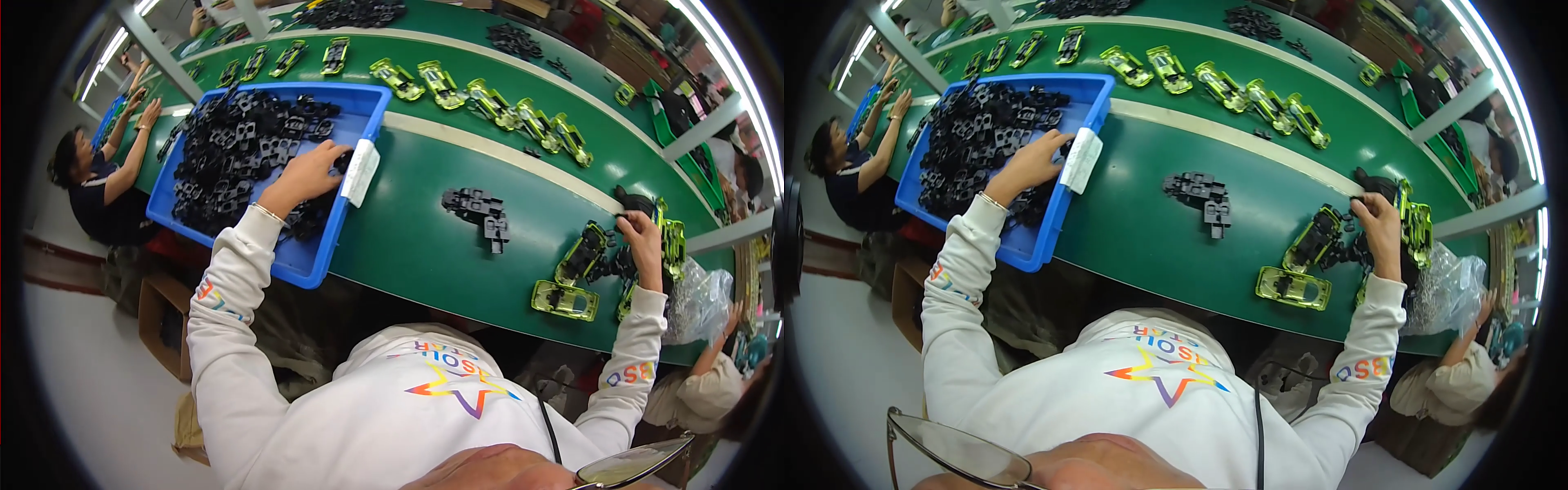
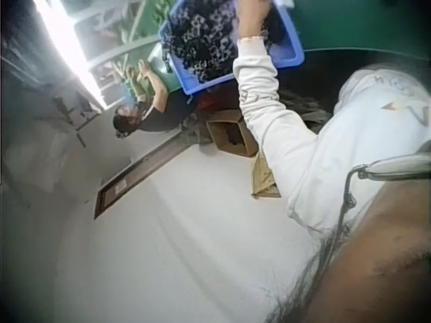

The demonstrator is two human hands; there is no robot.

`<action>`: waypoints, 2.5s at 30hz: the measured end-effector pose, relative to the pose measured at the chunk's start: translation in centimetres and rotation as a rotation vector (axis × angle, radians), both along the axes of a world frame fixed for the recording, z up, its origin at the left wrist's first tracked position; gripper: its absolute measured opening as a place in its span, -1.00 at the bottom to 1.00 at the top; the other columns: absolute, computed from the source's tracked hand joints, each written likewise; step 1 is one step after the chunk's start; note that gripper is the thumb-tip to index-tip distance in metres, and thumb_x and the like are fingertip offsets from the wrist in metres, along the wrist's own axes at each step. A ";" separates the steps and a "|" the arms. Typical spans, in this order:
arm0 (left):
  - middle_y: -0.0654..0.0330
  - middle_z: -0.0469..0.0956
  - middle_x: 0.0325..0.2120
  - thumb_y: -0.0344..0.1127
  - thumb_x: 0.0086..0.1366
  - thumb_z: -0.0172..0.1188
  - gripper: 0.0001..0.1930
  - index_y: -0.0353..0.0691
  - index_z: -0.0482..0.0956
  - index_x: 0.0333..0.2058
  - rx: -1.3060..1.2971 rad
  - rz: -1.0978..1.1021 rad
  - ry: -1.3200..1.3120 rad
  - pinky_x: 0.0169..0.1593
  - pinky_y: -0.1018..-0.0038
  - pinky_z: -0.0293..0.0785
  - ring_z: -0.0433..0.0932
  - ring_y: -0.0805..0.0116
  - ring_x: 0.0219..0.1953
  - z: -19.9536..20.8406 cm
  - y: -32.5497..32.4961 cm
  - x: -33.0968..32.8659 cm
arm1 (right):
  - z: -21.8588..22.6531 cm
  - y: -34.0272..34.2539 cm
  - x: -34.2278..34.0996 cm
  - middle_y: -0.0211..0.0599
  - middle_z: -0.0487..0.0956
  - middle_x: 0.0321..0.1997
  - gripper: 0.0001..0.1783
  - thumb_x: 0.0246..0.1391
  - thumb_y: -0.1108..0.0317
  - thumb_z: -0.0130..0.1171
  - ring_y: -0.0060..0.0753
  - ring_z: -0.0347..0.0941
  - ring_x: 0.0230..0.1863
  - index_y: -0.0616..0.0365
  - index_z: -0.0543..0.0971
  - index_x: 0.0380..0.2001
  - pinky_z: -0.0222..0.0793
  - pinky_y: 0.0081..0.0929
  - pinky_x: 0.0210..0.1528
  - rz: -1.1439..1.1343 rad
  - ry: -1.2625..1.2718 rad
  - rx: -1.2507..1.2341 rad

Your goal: The person assembles toy cars by hand, fitting black plastic interior parts into green car bodies, placing them on the conveyor belt, and snapping separate black plastic chassis components together.

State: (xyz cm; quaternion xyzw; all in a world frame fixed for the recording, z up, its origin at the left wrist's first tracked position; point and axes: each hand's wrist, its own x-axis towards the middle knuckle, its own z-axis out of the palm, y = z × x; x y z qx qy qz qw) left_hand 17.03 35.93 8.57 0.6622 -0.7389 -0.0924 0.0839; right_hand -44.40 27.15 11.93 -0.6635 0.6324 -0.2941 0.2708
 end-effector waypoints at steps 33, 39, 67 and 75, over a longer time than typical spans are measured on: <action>0.16 0.42 -0.05 -0.54 0.23 -0.10 -0.73 -0.17 0.29 -0.09 -0.287 0.197 1.720 -0.11 0.54 0.28 0.37 0.49 -0.15 1.2 2.5 -22.7 | 0.6 6.4 23.9 -0.35 0.62 -0.32 -0.67 0.17 0.44 0.24 -0.60 0.58 -0.32 0.26 0.53 0.00 0.55 -0.65 -0.24 0.438 -0.849 0.202; 0.24 0.44 -0.13 -0.36 0.41 -0.06 -0.88 -0.18 0.33 -0.12 -0.353 0.221 1.786 -0.28 0.65 0.31 0.31 0.63 -0.34 0.5 1.5 -23.9 | 2.1 6.1 23.4 -0.30 0.60 -0.25 -0.74 0.21 0.42 0.19 -0.47 0.64 -0.30 0.28 0.57 -0.06 0.61 -0.58 -0.24 0.361 -0.931 0.379; 0.32 0.49 -0.22 -0.25 0.48 -0.12 -0.84 -0.15 0.36 -0.11 -0.253 0.196 1.673 -0.36 0.76 0.33 0.37 0.72 -0.35 1.1 0.8 -23.9 | -1.4 4.1 22.2 -0.27 0.49 -0.16 -0.54 0.08 0.42 0.36 -0.48 0.51 -0.17 0.22 0.37 -0.02 0.53 -0.51 -0.09 0.395 -1.099 0.589; 0.28 0.47 -0.24 -0.28 0.49 -0.12 -0.84 -0.23 0.36 -0.12 -0.286 0.106 1.569 -0.22 0.69 0.35 0.37 0.65 -0.31 2.2 0.6 -24.4 | -0.4 4.9 22.0 -0.26 0.55 -0.20 -0.64 0.05 0.49 0.33 -0.50 0.52 -0.20 0.26 0.45 -0.10 0.49 -0.54 -0.14 0.362 -0.918 0.362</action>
